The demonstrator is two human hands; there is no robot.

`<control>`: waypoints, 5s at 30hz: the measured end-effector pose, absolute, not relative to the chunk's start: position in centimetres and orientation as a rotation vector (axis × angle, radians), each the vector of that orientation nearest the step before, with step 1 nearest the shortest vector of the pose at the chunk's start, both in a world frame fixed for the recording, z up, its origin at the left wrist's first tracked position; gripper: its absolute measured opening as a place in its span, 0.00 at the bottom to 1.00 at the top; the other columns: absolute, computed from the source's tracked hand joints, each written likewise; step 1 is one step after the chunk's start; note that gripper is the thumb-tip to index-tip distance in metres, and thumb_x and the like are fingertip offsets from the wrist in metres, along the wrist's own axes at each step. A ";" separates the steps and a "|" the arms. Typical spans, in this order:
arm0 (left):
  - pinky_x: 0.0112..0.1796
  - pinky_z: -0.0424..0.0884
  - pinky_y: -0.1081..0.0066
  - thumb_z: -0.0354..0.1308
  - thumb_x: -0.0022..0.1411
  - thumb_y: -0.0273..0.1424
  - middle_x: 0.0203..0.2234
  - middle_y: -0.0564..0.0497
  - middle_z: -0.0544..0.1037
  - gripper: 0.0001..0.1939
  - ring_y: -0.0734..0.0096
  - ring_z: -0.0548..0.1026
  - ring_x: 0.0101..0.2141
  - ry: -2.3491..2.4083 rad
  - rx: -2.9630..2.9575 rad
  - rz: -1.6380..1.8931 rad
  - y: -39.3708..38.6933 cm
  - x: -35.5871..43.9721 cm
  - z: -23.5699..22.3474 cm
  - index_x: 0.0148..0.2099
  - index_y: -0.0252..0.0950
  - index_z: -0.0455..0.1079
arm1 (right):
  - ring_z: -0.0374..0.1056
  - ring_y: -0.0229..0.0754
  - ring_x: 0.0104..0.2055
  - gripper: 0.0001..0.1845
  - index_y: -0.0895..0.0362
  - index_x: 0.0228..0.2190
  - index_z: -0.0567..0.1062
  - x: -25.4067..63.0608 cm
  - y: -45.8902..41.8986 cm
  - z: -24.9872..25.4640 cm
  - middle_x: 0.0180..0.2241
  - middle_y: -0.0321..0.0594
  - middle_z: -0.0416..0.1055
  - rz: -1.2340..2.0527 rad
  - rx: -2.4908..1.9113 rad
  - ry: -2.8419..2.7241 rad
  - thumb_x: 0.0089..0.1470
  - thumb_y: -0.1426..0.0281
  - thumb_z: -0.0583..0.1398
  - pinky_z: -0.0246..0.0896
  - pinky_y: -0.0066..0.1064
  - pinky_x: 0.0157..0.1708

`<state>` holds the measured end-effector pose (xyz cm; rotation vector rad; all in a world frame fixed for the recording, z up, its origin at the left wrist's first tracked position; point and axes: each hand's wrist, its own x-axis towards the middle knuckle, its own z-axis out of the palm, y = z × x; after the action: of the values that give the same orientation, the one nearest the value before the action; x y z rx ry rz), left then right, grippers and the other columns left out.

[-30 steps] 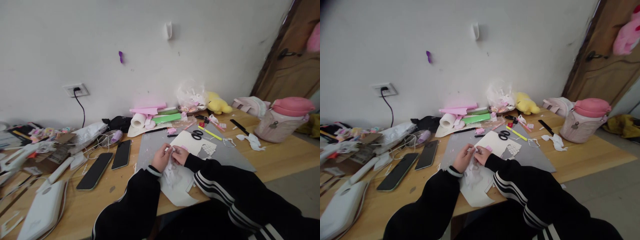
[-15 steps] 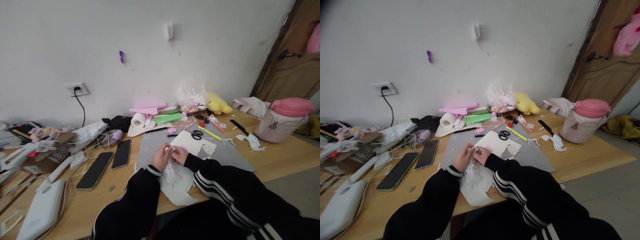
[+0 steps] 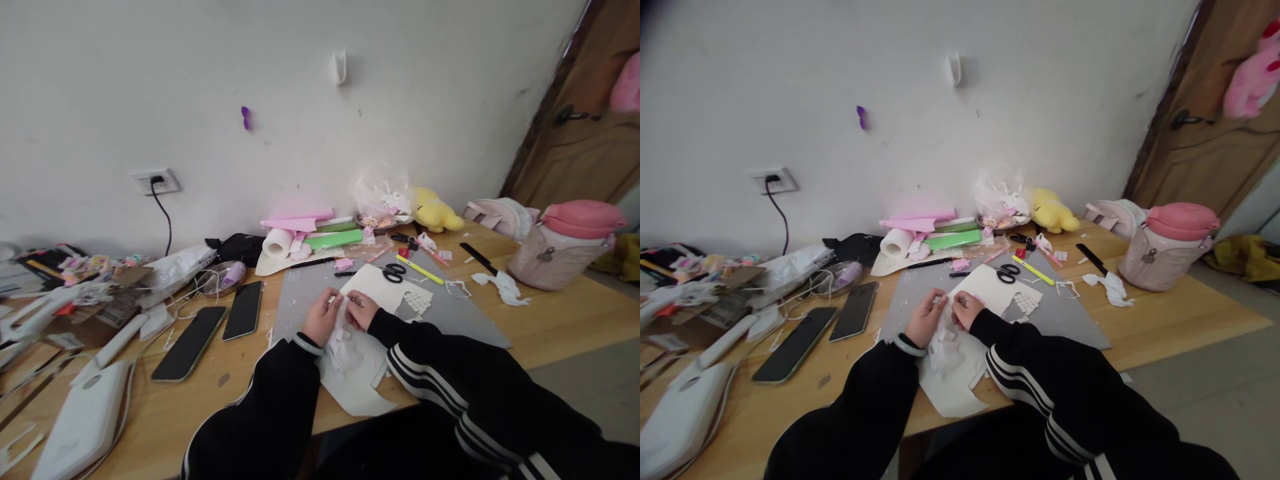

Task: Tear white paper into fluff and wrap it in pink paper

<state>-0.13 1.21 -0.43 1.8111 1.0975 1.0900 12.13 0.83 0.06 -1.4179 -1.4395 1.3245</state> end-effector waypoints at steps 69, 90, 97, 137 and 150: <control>0.25 0.58 0.76 0.44 0.54 0.34 0.15 0.59 0.59 0.10 0.74 0.61 0.20 1.291 1.915 1.035 1.4 -0.2 0.1 0.24 0.37 0.57 | 0.50 0.29 0.06 0.05 0.54 0.23 0.54 12.4 1.4 -0.4 0.08 0.22 0.56 1.342 -1.379 -1.333 0.41 0.77 0.47 0.41 0.17 0.04; 0.26 0.57 0.76 0.45 0.53 0.32 0.15 0.58 0.60 0.08 0.75 0.60 0.21 1.269 1.947 0.996 1.3 0.3 0.1 0.25 0.36 0.59 | 0.51 0.30 0.05 0.05 0.55 0.21 0.55 12.2 1.6 -0.8 0.06 0.22 0.55 1.294 -1.384 -1.308 0.44 0.76 0.45 0.42 0.17 0.02; 0.24 0.58 0.76 0.44 0.55 0.35 0.16 0.58 0.58 0.09 0.75 0.59 0.20 1.256 1.895 1.033 1.3 0.0 0.1 0.25 0.37 0.56 | 0.53 0.31 0.06 0.06 0.54 0.22 0.53 12.6 1.8 -0.4 0.06 0.21 0.54 1.294 -1.404 -1.159 0.44 0.77 0.44 0.43 0.17 0.03; 0.23 0.60 0.76 0.47 0.54 0.36 0.15 0.57 0.67 0.10 0.73 0.66 0.20 1.207 1.831 1.051 1.4 0.2 -0.4 0.27 0.36 0.63 | 0.48 0.27 0.06 0.07 0.56 0.22 0.57 12.3 1.1 -0.1 0.08 0.22 0.56 1.410 -1.311 -1.404 0.43 0.80 0.47 0.41 0.17 0.04; 0.17 0.55 0.78 0.45 0.56 0.38 0.12 0.61 0.60 0.10 0.78 0.60 0.14 1.151 1.695 1.110 1.5 0.1 -0.6 0.30 0.37 0.59 | 0.51 0.28 0.06 0.06 0.55 0.22 0.54 12.6 1.7 -0.5 0.06 0.22 0.55 1.327 -1.389 -1.250 0.46 0.77 0.45 0.43 0.16 0.04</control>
<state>0.08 1.48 -0.59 1.6946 1.1507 1.1099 12.57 1.73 -0.47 -1.3887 -1.2503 1.3267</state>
